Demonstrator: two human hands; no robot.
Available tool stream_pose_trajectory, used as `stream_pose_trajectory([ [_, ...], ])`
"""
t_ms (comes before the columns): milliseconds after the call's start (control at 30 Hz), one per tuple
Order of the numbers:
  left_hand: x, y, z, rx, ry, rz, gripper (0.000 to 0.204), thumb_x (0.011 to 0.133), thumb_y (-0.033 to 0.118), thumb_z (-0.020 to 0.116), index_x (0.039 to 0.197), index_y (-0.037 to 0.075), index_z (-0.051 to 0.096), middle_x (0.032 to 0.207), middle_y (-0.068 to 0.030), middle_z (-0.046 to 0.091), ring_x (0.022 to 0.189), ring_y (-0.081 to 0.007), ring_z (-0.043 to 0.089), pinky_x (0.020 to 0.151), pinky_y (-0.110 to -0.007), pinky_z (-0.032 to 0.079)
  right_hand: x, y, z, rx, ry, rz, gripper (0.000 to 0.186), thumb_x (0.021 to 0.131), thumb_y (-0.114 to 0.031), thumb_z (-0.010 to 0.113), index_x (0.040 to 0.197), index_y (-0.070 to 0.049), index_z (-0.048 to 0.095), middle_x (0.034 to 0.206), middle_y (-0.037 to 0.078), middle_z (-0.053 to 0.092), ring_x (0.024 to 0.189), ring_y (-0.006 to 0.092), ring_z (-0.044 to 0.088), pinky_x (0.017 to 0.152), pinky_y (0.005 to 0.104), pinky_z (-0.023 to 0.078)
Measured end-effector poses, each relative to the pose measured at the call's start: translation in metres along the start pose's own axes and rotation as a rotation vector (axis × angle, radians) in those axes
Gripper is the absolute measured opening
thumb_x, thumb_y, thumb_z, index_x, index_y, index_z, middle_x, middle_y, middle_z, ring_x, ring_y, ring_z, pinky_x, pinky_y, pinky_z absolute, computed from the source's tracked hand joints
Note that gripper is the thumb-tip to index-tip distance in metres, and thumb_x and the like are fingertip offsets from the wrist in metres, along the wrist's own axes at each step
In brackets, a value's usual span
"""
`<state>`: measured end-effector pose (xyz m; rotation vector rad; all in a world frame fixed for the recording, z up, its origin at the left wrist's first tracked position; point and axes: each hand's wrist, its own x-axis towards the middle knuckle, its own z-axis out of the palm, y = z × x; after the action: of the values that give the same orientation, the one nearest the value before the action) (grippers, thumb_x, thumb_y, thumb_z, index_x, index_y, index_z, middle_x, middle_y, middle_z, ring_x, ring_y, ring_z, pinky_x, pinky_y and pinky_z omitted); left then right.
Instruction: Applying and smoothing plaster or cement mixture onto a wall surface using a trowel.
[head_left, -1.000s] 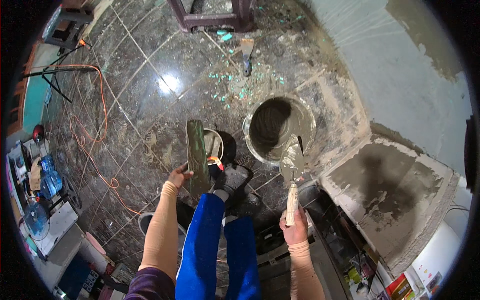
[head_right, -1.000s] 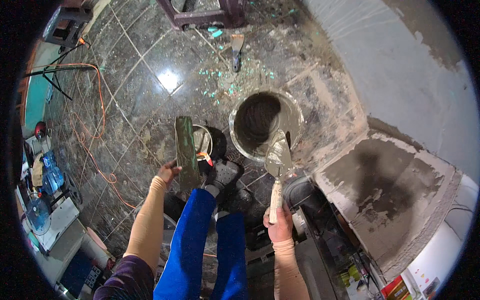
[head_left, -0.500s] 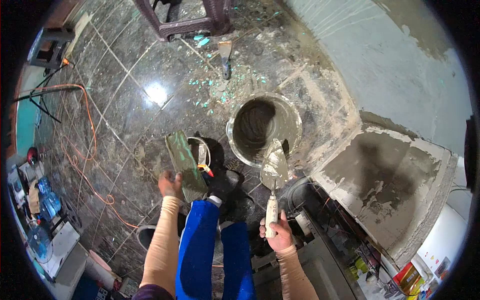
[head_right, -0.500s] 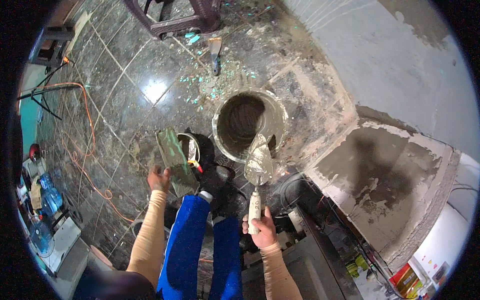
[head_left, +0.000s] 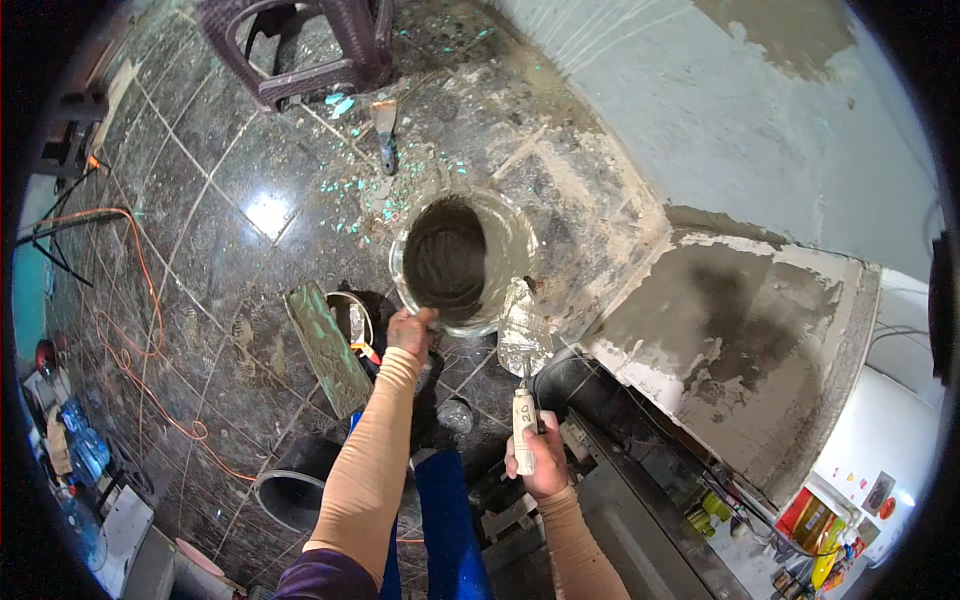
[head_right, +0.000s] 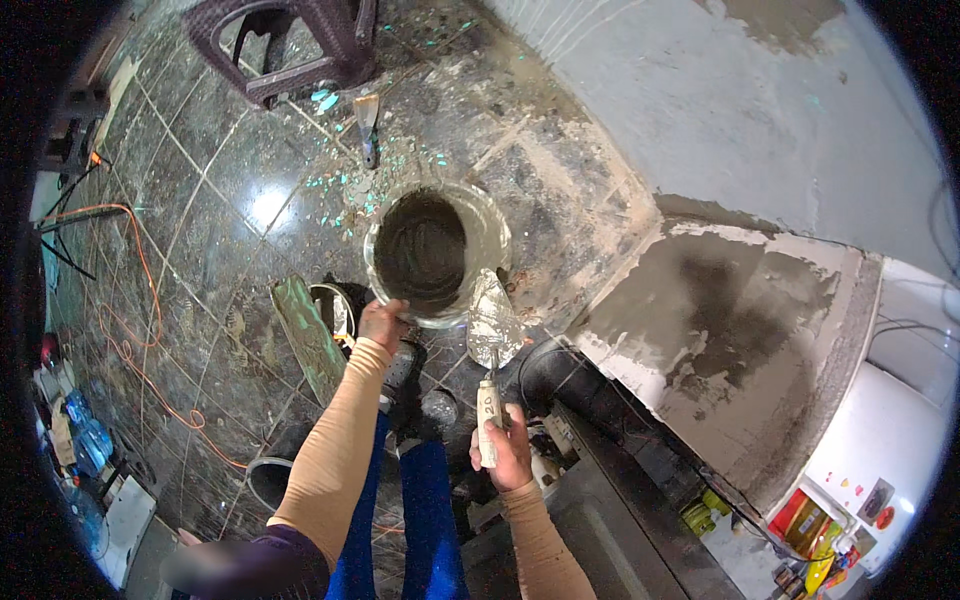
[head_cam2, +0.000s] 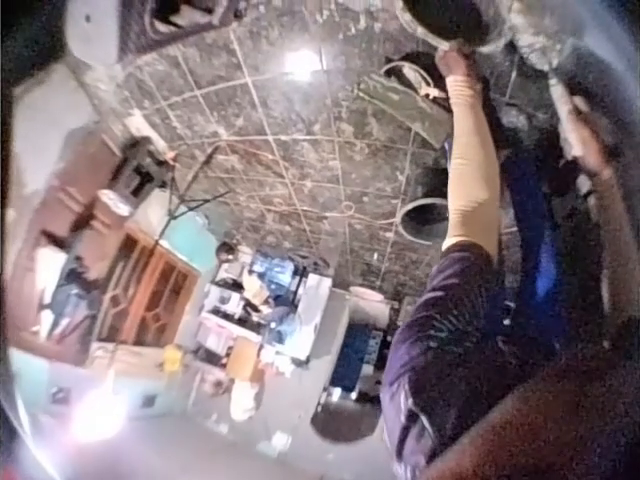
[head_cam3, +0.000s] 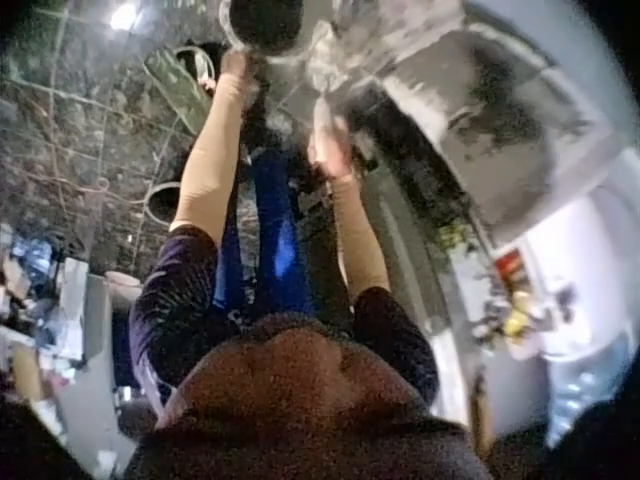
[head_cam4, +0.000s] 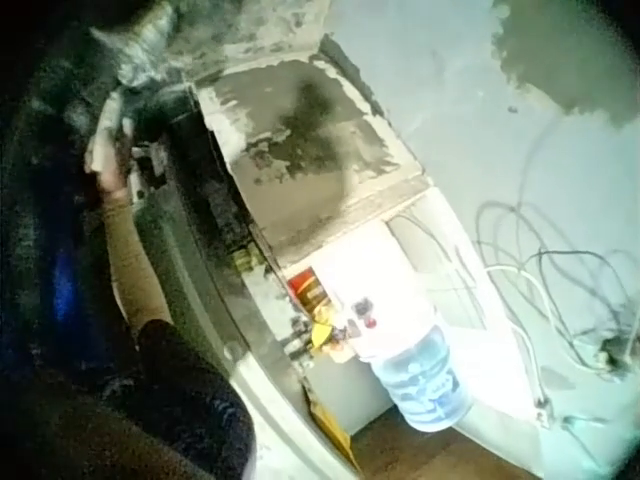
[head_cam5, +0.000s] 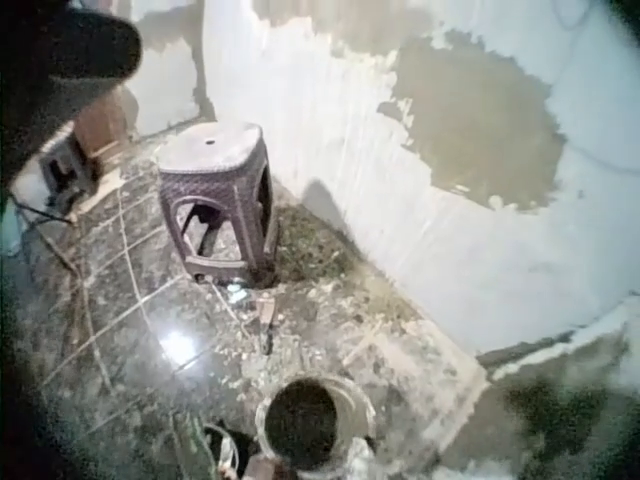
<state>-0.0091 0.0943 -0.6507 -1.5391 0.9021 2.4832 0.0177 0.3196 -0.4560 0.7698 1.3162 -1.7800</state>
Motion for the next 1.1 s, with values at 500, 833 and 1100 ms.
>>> stream_pose_trajectory([
  [500, -0.295, 0.241, 0.081, 0.202, -0.107, 0.289, 0.025, 0.079, -0.006, 0.048, 0.100, 0.003, 0.058, 0.085, -0.0043, 0.060, 0.075, -0.0174, 0.054, 0.068, -0.031, 0.044, -0.263, -0.224, 0.153, -1.235, 0.142, -0.849, 0.047, 0.082, -0.024, 0.064, 0.122, -0.004, 0.051, 0.090, 0.020, 0.065, 0.077, 0.0355, 0.065, 0.067, 0.0402, 0.052],
  [833, -0.440, 0.333, 0.188, -0.187, -0.544, 0.503, 0.026, 0.078, -0.002, 0.051, 0.101, 0.004, 0.062, 0.096, 0.0015, 0.062, 0.075, -0.0127, 0.053, 0.066, -0.026, 0.041, -0.355, -0.309, 0.254, -0.605, 0.224, -0.600, 0.035, 0.093, -0.020, 0.053, 0.123, -0.004, 0.047, 0.067, 0.006, 0.055, 0.050, 0.0121, 0.055, 0.036, 0.0267, 0.041],
  [1100, -0.553, 0.377, 0.286, 0.158, -0.593, 0.863, 0.030, 0.079, -0.004, 0.049, 0.107, -0.001, 0.060, 0.094, 0.0028, 0.061, 0.080, -0.0089, 0.052, 0.071, -0.023, 0.042, -0.400, -0.355, 0.319, -1.122, 0.450, -1.186, 0.046, 0.084, -0.021, 0.052, 0.127, -0.004, 0.047, 0.099, 0.028, 0.062, 0.093, 0.0464, 0.058, 0.085, 0.0500, 0.046],
])
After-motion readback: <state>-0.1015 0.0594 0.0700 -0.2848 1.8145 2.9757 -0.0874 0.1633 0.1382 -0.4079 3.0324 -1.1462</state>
